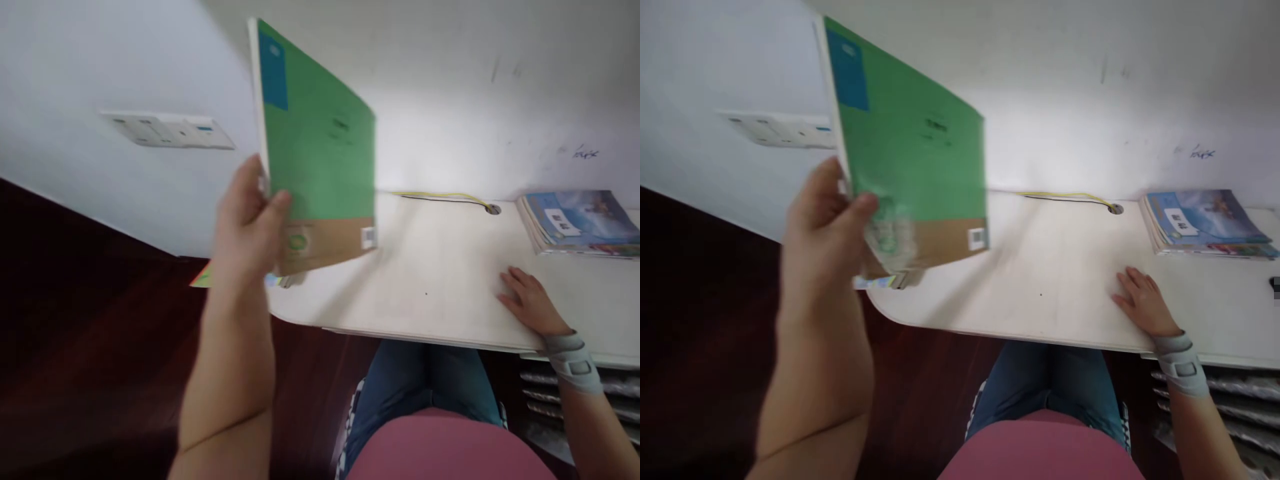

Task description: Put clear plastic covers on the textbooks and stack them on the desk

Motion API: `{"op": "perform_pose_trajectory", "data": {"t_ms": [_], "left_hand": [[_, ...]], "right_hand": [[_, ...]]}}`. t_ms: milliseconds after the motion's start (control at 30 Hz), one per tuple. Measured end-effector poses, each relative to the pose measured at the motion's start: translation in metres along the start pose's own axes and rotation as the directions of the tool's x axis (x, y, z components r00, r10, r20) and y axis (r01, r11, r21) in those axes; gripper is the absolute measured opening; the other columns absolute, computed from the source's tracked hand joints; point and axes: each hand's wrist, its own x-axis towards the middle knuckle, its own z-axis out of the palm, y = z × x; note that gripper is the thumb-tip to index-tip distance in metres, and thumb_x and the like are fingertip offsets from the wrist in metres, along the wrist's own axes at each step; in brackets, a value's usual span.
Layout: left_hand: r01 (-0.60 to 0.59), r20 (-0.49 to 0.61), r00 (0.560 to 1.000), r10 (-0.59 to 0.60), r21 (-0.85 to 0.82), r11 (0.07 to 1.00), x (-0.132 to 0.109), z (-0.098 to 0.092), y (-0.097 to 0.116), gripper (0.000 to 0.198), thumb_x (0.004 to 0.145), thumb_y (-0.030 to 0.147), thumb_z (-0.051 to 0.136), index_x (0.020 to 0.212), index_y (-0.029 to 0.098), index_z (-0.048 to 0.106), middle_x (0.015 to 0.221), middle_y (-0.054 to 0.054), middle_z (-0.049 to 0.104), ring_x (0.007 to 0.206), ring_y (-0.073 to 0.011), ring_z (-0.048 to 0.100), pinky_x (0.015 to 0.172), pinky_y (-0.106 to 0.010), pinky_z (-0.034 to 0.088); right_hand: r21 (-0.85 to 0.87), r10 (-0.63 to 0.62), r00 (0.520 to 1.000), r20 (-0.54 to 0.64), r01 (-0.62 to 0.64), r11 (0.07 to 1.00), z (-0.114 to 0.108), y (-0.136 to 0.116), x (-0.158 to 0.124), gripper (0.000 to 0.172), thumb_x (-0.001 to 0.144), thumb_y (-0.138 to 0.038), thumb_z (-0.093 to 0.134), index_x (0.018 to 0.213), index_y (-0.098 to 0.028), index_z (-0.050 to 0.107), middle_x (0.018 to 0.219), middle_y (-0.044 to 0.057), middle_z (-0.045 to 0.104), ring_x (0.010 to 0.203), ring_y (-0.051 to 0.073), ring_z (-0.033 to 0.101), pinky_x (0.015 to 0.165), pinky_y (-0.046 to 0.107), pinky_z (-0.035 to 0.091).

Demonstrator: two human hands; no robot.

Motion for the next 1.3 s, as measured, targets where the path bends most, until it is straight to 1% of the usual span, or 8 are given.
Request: {"op": "perform_pose_trajectory", "data": {"t_ms": [67, 133, 233, 333, 467, 667, 1100, 1300], "left_hand": [[0.161, 0.093, 0.987, -0.134, -0.428, 0.889, -0.024, 0.045, -0.004, 0.043, 0.071, 0.033, 0.071, 0.111, 0.019, 0.062, 0.106, -0.001, 0.07, 0.096, -0.0154, 0.063, 0.089, -0.031, 0.048], [0.381, 0.269, 0.923, -0.274, -0.559, 0.736, -0.052, 0.09, -0.01, 0.041, 0.068, 0.035, 0.073, 0.105, 0.019, 0.063, 0.098, -0.004, 0.071, 0.091, -0.0177, 0.065, 0.079, -0.03, 0.052], [0.593, 0.465, 0.8, -0.379, -0.522, 0.613, -0.095, 0.142, -0.025, 0.044, 0.074, 0.04, 0.066, 0.112, 0.02, 0.061, 0.095, -0.005, 0.072, 0.088, -0.0213, 0.068, 0.075, -0.034, 0.053], [0.602, 0.522, 0.759, -0.389, -0.336, 0.724, -0.122, 0.166, -0.049, 0.041, 0.08, 0.037, 0.056, 0.118, 0.022, 0.06, 0.108, -0.006, 0.071, 0.104, -0.023, 0.064, 0.091, -0.041, 0.049], [0.382, 0.56, 0.746, -0.361, 0.084, 0.92, -0.132, 0.16, -0.085, 0.042, 0.088, 0.034, 0.043, 0.127, 0.023, 0.055, 0.134, -0.008, 0.059, 0.126, -0.0223, 0.05, 0.113, -0.049, 0.025], [0.133, 0.552, 0.728, -0.406, 0.467, 0.874, -0.13, 0.126, -0.113, 0.053, 0.093, 0.031, 0.032, 0.143, 0.015, 0.037, 0.151, -0.013, 0.036, 0.145, -0.024, 0.019, 0.116, -0.054, 0.006], [-0.068, 0.498, 0.779, -0.381, 0.671, 0.738, -0.119, 0.107, -0.132, 0.056, 0.093, 0.028, 0.03, 0.143, 0.002, 0.035, 0.146, -0.023, 0.041, 0.142, -0.0299, 0.025, 0.114, -0.049, 0.024], [-0.132, 0.481, 0.796, -0.368, 0.731, 0.669, -0.124, 0.111, -0.12, 0.055, 0.096, 0.027, 0.025, 0.143, 0.0, 0.034, 0.142, -0.024, 0.046, 0.141, -0.0325, 0.028, 0.112, -0.05, 0.027]], "right_hand": [[0.008, -0.001, 1.0, 0.005, 0.001, 1.0, -0.001, 0.0, 0.0, 0.05, 0.091, -0.046, 0.043, 0.13, -0.015, 0.052, 0.136, 0.021, 0.05, 0.125, 0.032, 0.048, 0.1, 0.053, 0.041], [0.012, 0.0, 1.0, 0.015, 0.0, 1.0, -0.002, 0.001, 0.0, 0.049, 0.091, -0.044, 0.044, 0.131, -0.016, 0.051, 0.137, 0.02, 0.05, 0.127, 0.031, 0.047, 0.101, 0.052, 0.04], [0.013, 0.005, 0.999, 0.037, -0.005, 1.0, -0.003, 0.0, 0.001, 0.047, 0.091, -0.039, 0.042, 0.132, -0.017, 0.05, 0.14, 0.018, 0.048, 0.129, 0.03, 0.046, 0.101, 0.052, 0.039], [0.005, 0.01, 0.999, 0.031, -0.01, 1.0, -0.004, -0.002, 0.002, 0.047, 0.092, -0.039, 0.04, 0.132, -0.016, 0.05, 0.14, 0.019, 0.048, 0.129, 0.03, 0.044, 0.101, 0.052, 0.039], [-0.011, 0.01, 0.999, 0.035, -0.01, 1.0, -0.005, -0.005, 0.002, 0.047, 0.094, -0.041, 0.037, 0.131, -0.015, 0.051, 0.138, 0.019, 0.05, 0.129, 0.031, 0.044, 0.101, 0.051, 0.039], [-0.012, 0.016, 0.998, 0.062, -0.015, 1.0, -0.009, -0.006, 0.002, 0.049, 0.095, -0.042, 0.036, 0.129, -0.012, 0.052, 0.139, 0.021, 0.048, 0.13, 0.031, 0.044, 0.103, 0.05, 0.037], [-0.073, 0.075, 0.991, 0.115, -0.067, 0.995, -0.021, -0.018, 0.005, 0.047, 0.095, -0.041, 0.037, 0.132, -0.015, 0.05, 0.14, 0.017, 0.048, 0.131, 0.029, 0.043, 0.104, 0.049, 0.036], [-0.251, 0.002, 0.998, 0.06, 0.013, 0.968, -0.039, -0.072, 0.017, 0.044, 0.096, -0.032, 0.035, 0.13, -0.011, 0.051, 0.143, 0.022, 0.044, 0.132, 0.033, 0.041, 0.107, 0.05, 0.032]]}}
